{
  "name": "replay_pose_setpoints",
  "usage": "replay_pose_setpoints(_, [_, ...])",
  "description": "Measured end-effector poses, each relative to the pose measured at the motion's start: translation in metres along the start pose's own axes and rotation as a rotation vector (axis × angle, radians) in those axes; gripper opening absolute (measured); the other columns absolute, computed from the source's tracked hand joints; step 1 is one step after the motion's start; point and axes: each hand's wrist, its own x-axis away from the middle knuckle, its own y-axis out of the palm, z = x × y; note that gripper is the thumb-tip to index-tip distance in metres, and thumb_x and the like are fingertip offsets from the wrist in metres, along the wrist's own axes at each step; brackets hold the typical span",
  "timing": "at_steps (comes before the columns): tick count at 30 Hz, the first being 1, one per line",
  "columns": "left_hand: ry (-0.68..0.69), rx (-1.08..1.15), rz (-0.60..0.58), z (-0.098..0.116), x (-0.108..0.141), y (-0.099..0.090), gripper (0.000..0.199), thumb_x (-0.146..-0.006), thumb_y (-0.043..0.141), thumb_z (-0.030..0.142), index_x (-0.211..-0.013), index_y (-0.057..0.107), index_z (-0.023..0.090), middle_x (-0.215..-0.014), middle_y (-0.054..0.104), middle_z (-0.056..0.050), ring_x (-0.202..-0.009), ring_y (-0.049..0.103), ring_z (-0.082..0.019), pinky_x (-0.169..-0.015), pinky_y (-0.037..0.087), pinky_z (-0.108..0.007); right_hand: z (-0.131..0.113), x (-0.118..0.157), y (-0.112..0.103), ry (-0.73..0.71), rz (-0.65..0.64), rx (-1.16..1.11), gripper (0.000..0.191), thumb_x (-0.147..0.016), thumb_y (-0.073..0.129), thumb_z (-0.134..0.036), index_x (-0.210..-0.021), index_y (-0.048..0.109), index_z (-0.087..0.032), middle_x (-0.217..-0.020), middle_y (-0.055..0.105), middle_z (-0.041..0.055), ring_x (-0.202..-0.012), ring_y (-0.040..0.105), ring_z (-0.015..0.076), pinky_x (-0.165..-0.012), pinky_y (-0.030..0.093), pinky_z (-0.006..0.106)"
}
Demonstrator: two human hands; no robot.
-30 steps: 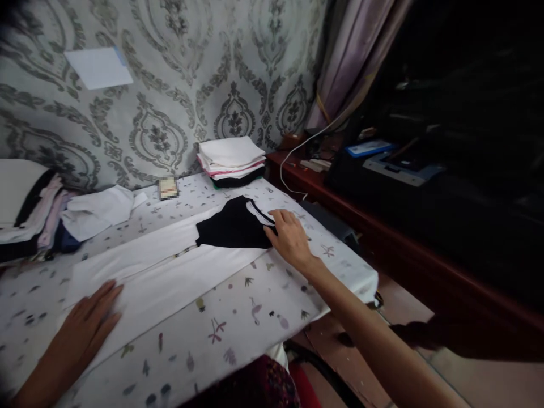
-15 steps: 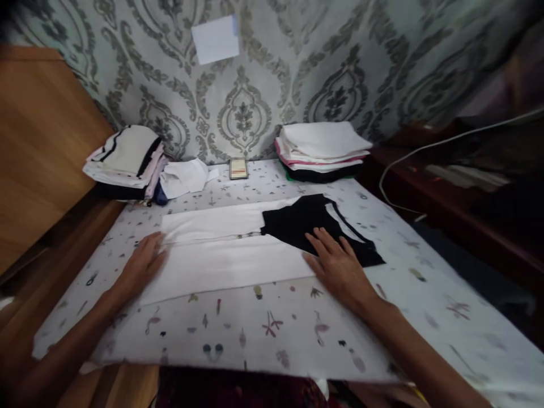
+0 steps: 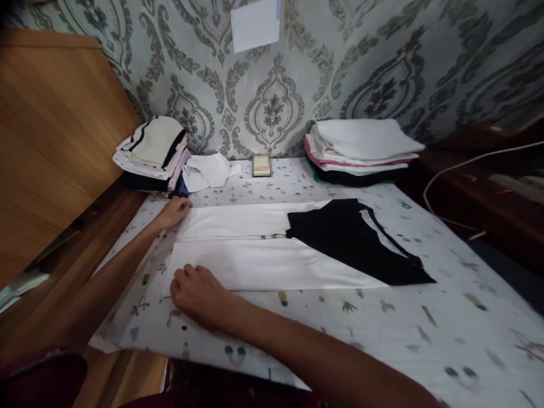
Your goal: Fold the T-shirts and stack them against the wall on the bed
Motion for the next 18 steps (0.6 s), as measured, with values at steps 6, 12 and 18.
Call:
replay_pose_setpoints(6, [-0.024,0.036,-0.109,-0.004,-0.005,-0.006,0.014,-0.065,0.067,0.027,-0.076,0.062,0.018,-0.068,0.055,0.003,-0.071,0.051,-0.018,-0.068,0.038,-0.028,-0.011,-0.026,0.007,-0.006,-0.001,0.012,0.017,-0.092,0.049,-0.003,-0.101,0.064,-0.006,-0.092,0.065,0.0164,-0.085,0.061,0.0262,-0.057,0.051,0.033])
replay_pose_setpoints(12, [-0.073,0.121,-0.174,0.008,-0.005,-0.019,0.013,-0.060,0.063,0.025,-0.066,0.053,0.019,-0.060,0.048,0.006,-0.060,0.047,-0.014,-0.055,0.033,-0.024,-0.011,-0.031,0.002,0.150,0.005,-0.111,0.020,-0.087,0.053,-0.004,-0.105,0.060,-0.009,-0.095,0.067,0.0154,-0.082,0.063,0.0251,-0.058,0.052,0.034])
replay_pose_setpoints(18, [-0.082,0.332,-0.217,0.059,0.005,-0.037,0.033,-0.061,0.062,0.031,-0.092,0.057,0.020,-0.062,0.045,0.008,-0.055,0.048,-0.012,-0.049,0.036,-0.021,0.014,-0.006,-0.006,0.609,0.472,-0.797,0.018,-0.075,0.054,-0.007,-0.086,0.054,-0.021,-0.077,0.062,-0.0016,-0.068,0.056,0.0145,-0.064,0.045,0.026])
